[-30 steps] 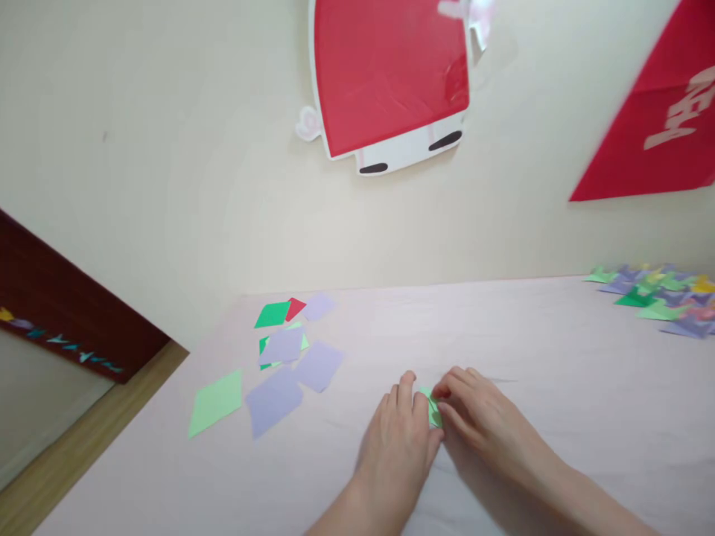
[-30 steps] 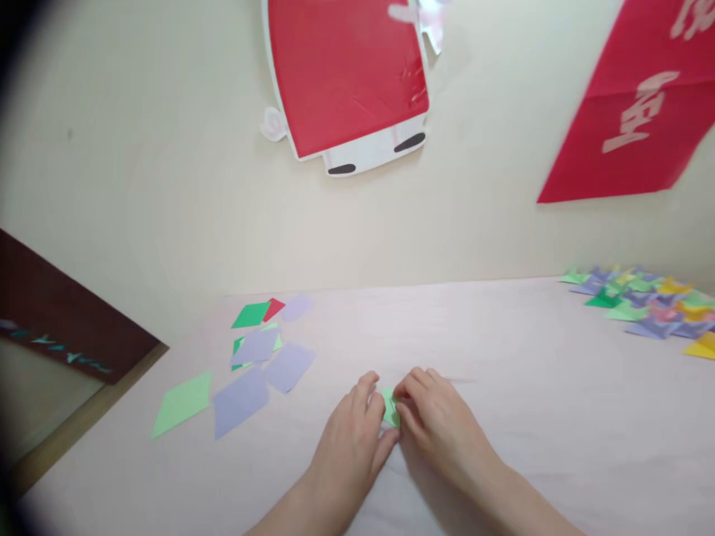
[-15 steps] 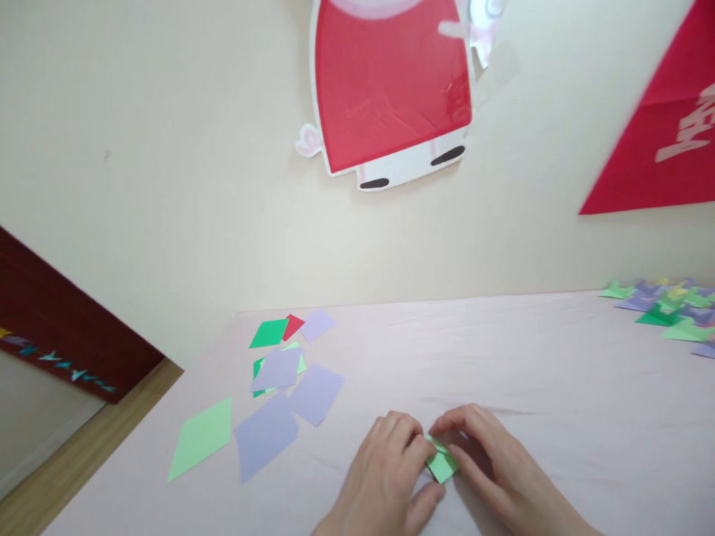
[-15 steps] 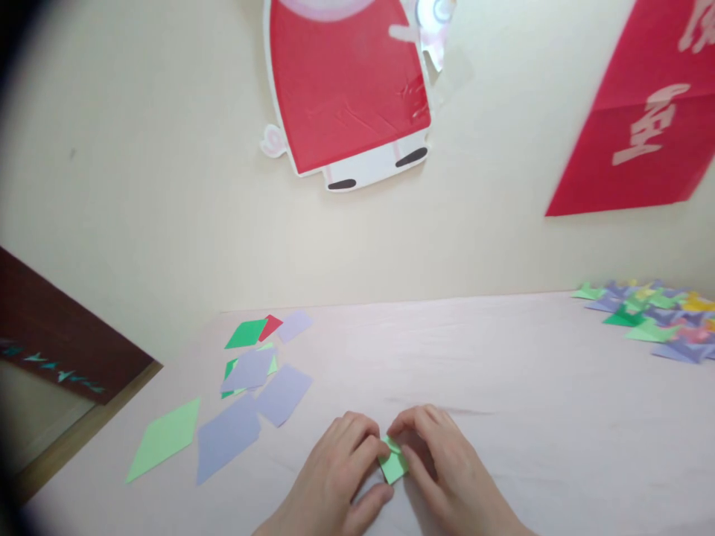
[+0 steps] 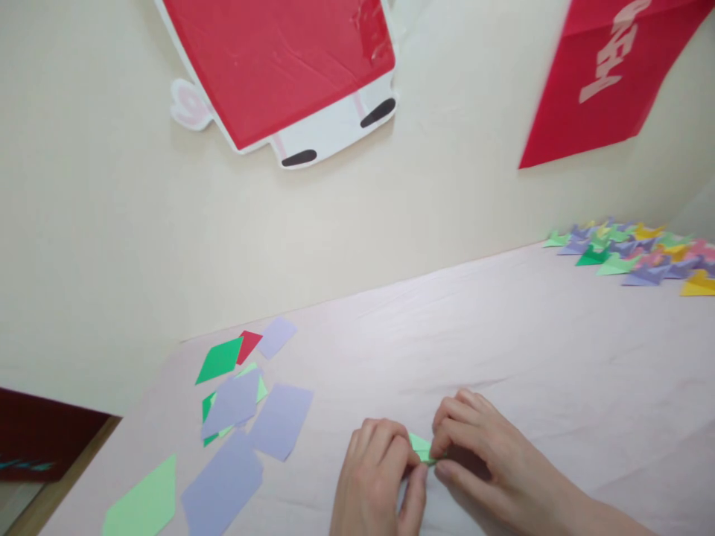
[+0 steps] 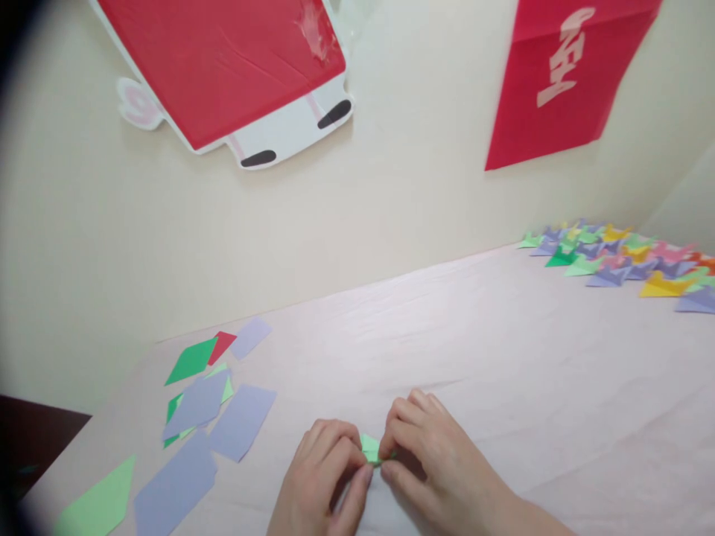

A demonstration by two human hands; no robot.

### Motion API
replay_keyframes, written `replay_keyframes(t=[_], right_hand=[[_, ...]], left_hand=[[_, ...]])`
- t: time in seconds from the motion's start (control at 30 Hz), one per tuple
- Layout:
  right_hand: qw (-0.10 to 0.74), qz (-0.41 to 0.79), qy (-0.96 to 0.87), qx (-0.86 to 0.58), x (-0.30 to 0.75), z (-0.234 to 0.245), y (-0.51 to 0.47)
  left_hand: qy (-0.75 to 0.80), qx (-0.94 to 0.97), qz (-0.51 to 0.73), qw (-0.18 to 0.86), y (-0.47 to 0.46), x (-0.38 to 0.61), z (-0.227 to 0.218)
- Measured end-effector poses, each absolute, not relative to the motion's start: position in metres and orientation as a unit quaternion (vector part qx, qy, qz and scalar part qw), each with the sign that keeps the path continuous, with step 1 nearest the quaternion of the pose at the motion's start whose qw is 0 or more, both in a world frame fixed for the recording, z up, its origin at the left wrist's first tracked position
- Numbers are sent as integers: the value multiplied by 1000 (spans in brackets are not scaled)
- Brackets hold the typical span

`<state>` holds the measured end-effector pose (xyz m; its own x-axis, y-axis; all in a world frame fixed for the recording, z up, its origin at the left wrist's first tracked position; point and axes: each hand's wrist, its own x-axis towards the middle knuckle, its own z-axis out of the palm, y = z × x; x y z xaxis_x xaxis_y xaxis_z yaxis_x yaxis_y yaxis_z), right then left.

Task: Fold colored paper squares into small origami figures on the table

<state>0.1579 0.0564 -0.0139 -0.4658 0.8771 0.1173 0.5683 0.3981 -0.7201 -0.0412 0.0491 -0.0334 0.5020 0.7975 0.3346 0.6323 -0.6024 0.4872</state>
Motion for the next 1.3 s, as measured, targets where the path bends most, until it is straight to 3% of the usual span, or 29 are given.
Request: replay_keyframes(t=[0.3,1.3], right_hand=[[238,299,-793,-474,157,-15,57],[212,211,-826,-478,152,-22,59]], left_hand=[[495,811,249,190,47,-34,-22],[543,810,184,121,45,-19,-18]])
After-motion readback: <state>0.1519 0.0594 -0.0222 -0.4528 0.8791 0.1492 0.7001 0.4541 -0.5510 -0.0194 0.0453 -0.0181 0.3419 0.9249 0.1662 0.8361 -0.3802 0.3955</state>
